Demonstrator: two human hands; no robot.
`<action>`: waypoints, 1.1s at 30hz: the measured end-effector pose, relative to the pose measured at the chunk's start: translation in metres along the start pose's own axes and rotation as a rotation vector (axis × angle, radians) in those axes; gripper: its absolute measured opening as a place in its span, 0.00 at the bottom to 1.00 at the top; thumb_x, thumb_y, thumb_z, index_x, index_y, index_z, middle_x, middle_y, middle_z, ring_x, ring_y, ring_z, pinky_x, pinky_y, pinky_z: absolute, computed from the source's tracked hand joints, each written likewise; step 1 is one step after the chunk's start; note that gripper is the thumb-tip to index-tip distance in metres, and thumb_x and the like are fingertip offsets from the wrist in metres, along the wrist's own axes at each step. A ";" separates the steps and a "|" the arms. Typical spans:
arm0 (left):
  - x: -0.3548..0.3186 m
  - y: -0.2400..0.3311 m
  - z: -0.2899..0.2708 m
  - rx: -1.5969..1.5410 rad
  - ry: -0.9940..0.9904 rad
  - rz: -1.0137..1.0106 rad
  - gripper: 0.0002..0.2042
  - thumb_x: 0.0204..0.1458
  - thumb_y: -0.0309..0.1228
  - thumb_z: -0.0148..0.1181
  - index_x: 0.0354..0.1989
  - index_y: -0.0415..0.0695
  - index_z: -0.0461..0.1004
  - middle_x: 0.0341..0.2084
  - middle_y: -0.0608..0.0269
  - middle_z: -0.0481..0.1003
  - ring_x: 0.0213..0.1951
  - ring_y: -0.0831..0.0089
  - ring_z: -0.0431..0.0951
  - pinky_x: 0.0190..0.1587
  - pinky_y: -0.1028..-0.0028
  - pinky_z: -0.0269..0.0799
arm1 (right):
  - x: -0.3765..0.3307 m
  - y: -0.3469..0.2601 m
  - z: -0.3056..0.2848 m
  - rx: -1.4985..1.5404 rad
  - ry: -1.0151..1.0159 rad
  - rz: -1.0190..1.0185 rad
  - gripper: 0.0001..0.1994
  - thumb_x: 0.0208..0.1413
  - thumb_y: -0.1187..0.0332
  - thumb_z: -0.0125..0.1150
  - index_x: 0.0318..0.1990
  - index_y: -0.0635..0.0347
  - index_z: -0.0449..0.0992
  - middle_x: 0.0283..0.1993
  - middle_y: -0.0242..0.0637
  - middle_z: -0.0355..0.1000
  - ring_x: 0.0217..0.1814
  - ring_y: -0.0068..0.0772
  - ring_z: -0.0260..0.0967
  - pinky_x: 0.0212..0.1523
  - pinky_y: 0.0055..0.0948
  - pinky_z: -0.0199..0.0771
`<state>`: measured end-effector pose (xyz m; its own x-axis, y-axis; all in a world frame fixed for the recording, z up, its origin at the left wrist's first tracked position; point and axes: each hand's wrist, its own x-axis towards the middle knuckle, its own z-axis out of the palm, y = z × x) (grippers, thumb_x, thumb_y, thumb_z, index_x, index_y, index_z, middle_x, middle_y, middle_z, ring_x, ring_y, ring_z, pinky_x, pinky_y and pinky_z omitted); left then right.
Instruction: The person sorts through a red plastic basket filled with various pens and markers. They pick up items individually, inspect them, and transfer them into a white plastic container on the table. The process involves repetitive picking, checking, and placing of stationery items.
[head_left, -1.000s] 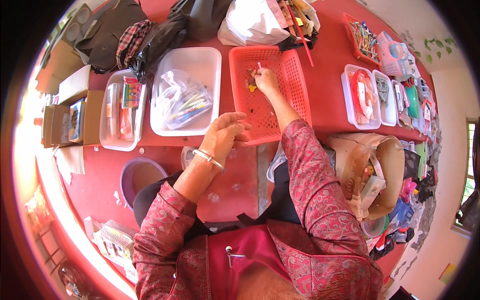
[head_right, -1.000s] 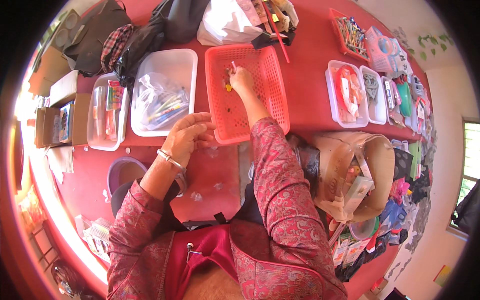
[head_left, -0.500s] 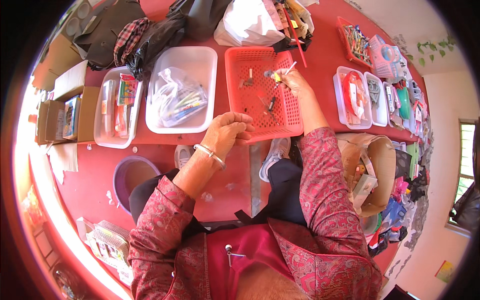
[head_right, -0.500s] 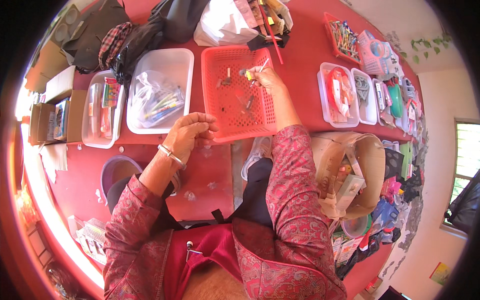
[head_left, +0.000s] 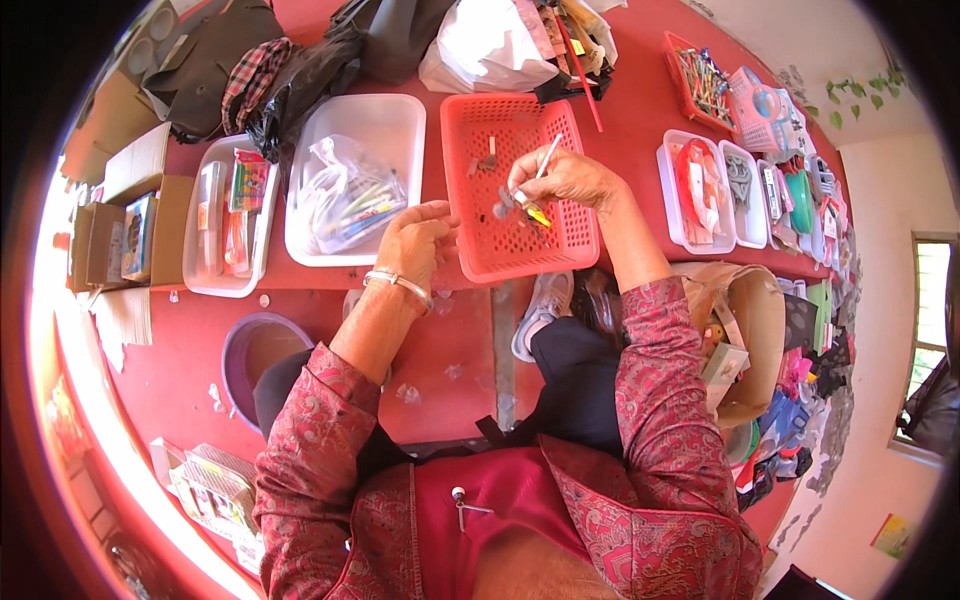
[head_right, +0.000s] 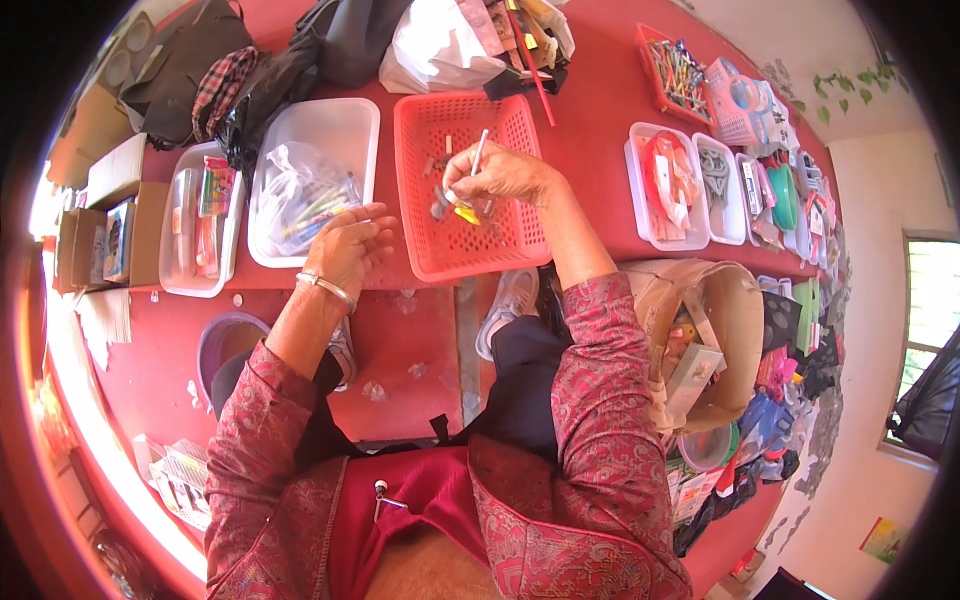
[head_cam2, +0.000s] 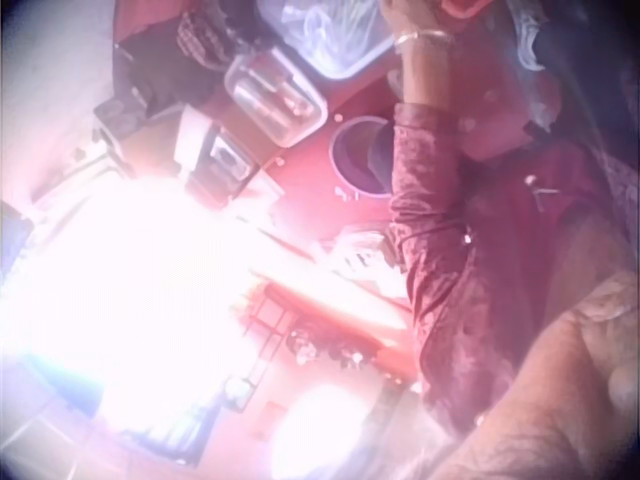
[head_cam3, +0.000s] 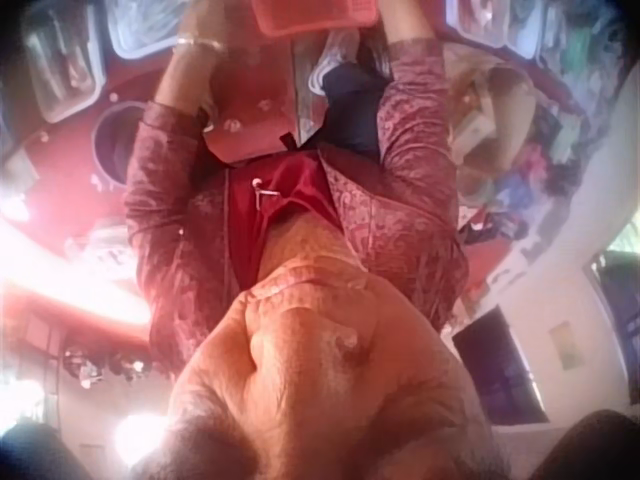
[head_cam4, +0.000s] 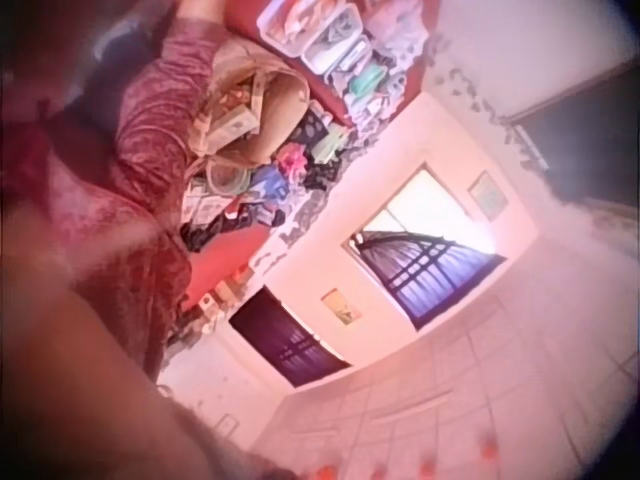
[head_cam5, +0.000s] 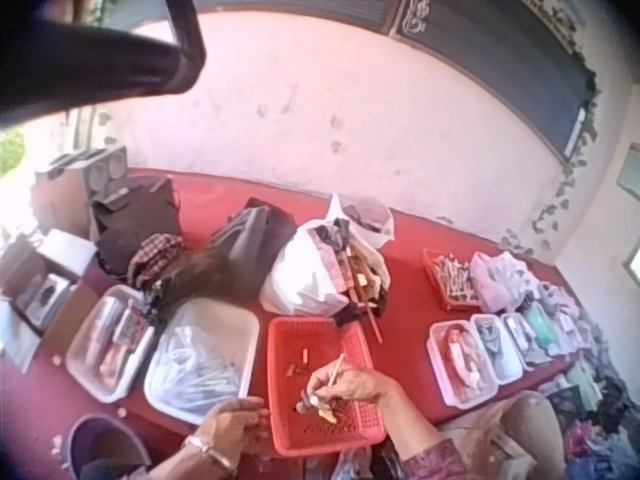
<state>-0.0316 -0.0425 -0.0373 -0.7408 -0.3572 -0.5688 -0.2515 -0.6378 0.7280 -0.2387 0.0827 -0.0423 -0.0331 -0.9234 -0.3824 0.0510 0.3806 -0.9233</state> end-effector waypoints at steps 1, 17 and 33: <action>-0.001 -0.002 0.002 -0.040 -0.019 -0.035 0.16 0.48 0.27 0.47 0.46 0.35 0.62 0.39 0.56 0.68 0.37 0.73 0.70 0.39 0.76 0.66 | 0.001 -0.003 0.003 0.054 0.015 0.005 0.06 0.43 0.71 0.54 0.28 0.63 0.72 0.23 0.28 0.68 0.24 0.18 0.65 0.26 0.15 0.64; -0.005 0.006 0.009 -0.329 -0.421 -0.024 0.12 0.51 0.21 0.42 0.45 0.35 0.63 0.39 0.58 0.70 0.41 0.69 0.72 0.41 0.78 0.71 | 0.002 -0.042 0.032 0.123 0.234 -0.067 0.09 0.47 0.64 0.56 0.25 0.61 0.71 0.13 0.24 0.62 0.10 0.09 0.50 0.09 0.11 0.44; -0.006 0.007 0.010 -0.551 -0.478 -0.085 0.14 0.51 0.19 0.35 0.46 0.27 0.56 0.44 0.47 0.64 0.47 0.60 0.68 0.49 0.73 0.67 | 0.005 -0.057 0.047 0.308 0.236 0.003 0.08 0.46 0.67 0.58 0.23 0.62 0.71 0.15 0.22 0.60 0.16 0.11 0.50 0.17 0.13 0.50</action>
<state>-0.0355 -0.0385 -0.0249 -0.9552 -0.0347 -0.2940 -0.0639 -0.9455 0.3194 -0.1947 0.0540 0.0105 -0.2597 -0.8716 -0.4159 0.3481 0.3172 -0.8822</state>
